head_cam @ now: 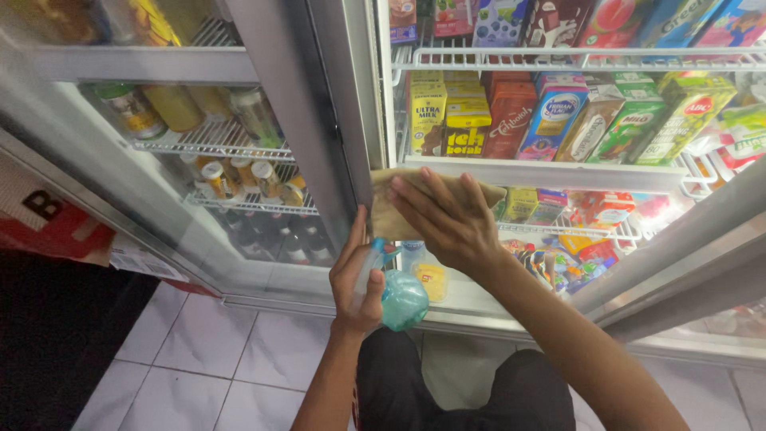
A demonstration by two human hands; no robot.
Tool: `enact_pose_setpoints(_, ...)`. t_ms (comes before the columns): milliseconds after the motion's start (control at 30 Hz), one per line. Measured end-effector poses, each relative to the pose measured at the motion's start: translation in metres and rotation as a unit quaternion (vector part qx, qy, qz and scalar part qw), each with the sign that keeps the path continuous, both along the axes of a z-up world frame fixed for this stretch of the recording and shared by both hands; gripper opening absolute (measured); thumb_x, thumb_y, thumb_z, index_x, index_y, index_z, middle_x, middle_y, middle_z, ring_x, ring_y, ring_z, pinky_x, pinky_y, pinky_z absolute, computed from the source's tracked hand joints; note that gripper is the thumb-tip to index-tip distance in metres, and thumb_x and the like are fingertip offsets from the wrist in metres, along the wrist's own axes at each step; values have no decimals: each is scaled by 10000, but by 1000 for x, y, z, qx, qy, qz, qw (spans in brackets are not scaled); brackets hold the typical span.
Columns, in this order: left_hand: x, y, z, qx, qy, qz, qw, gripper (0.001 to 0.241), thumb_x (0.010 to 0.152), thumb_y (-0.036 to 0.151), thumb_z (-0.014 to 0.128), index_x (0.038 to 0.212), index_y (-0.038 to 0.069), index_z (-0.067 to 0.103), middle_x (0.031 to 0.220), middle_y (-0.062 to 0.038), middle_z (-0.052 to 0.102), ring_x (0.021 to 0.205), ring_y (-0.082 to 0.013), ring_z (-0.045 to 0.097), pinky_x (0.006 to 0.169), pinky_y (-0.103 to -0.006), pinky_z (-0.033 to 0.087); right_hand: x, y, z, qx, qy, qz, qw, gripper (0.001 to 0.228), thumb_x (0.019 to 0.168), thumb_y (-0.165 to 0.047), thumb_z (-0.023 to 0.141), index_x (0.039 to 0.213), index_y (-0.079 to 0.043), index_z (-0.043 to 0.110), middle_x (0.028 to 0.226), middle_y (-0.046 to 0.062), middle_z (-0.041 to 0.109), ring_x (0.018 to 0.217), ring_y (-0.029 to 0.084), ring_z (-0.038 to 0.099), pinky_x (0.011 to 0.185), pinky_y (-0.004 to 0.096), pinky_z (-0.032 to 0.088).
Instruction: The person cleans the glass door of a refrigerator using a spray bottle and a cloth, wiping the surface in repeated motions.
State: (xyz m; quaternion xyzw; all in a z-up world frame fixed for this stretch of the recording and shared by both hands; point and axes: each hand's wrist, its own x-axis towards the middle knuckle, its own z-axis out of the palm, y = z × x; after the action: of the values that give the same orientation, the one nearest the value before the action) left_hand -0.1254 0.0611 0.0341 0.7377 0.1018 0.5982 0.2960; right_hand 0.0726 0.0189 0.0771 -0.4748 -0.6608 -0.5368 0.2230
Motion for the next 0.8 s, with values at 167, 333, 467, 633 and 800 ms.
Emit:
enact_pose_setpoints(167, -2, 3, 3, -26, 5, -17, 1000, 722, 1055, 584, 453, 1051, -101, 682, 1591, -348, 435, 1381, -374, 582, 1076, -412, 511, 31, -18, -10, 23, -4, -13, 1000, 441, 1000, -216, 646, 1437, -256, 681, 1514, -38, 607, 1468, 201, 473, 1295, 497, 83)
enact_pose_setpoints(333, -1, 0, 1, -31, 17, -9, 999, 703, 1035, 571, 468, 1022, -96, 688, 1596, -336, 428, 1279, -336, 648, 979, -390, 538, 4, 3, -1, 79, 130, 15, 988, 410, 1012, -164, 646, 1419, -190, 683, 1507, 35, 612, 1475, 276, 463, 1281, 504, 111)
enact_pose_setpoints(467, 4, -2, -1, 11, -17, -7, 1000, 684, 1074, 555, 456, 1061, -89, 685, 1536, -288, 525, 1318, -308, 632, 1044, -374, 528, -20, 22, 10, 84, 85, 15, 993, 417, 1005, -149, 658, 1418, -203, 682, 1542, -21, 580, 1498, 229, 433, 1283, 483, 130)
enact_pose_setpoints(633, 4, 1, 5, 6, -9, -2, 1000, 682, 1062, 545, 449, 1086, -98, 676, 1606, -312, 427, 1214, -292, 644, 939, -353, 545, -3, 2, 0, 1, 1, 41, 999, 472, 948, -181, 656, 1418, -200, 686, 1548, -33, 546, 1501, 203, 363, 1246, 465, 187)
enact_pose_setpoints(800, 0, -11, 12, -7, 17, -12, 1000, 743, 1030, 564, 458, 1200, -135, 642, 1586, -314, 427, 983, -231, 744, 816, -327, 593, -5, -10, -20, 9, 34, 82, 996, 450, 1079, -389, 671, 1455, -145, 642, 1572, -25, 511, 1523, 216, 312, 1237, 425, 240)
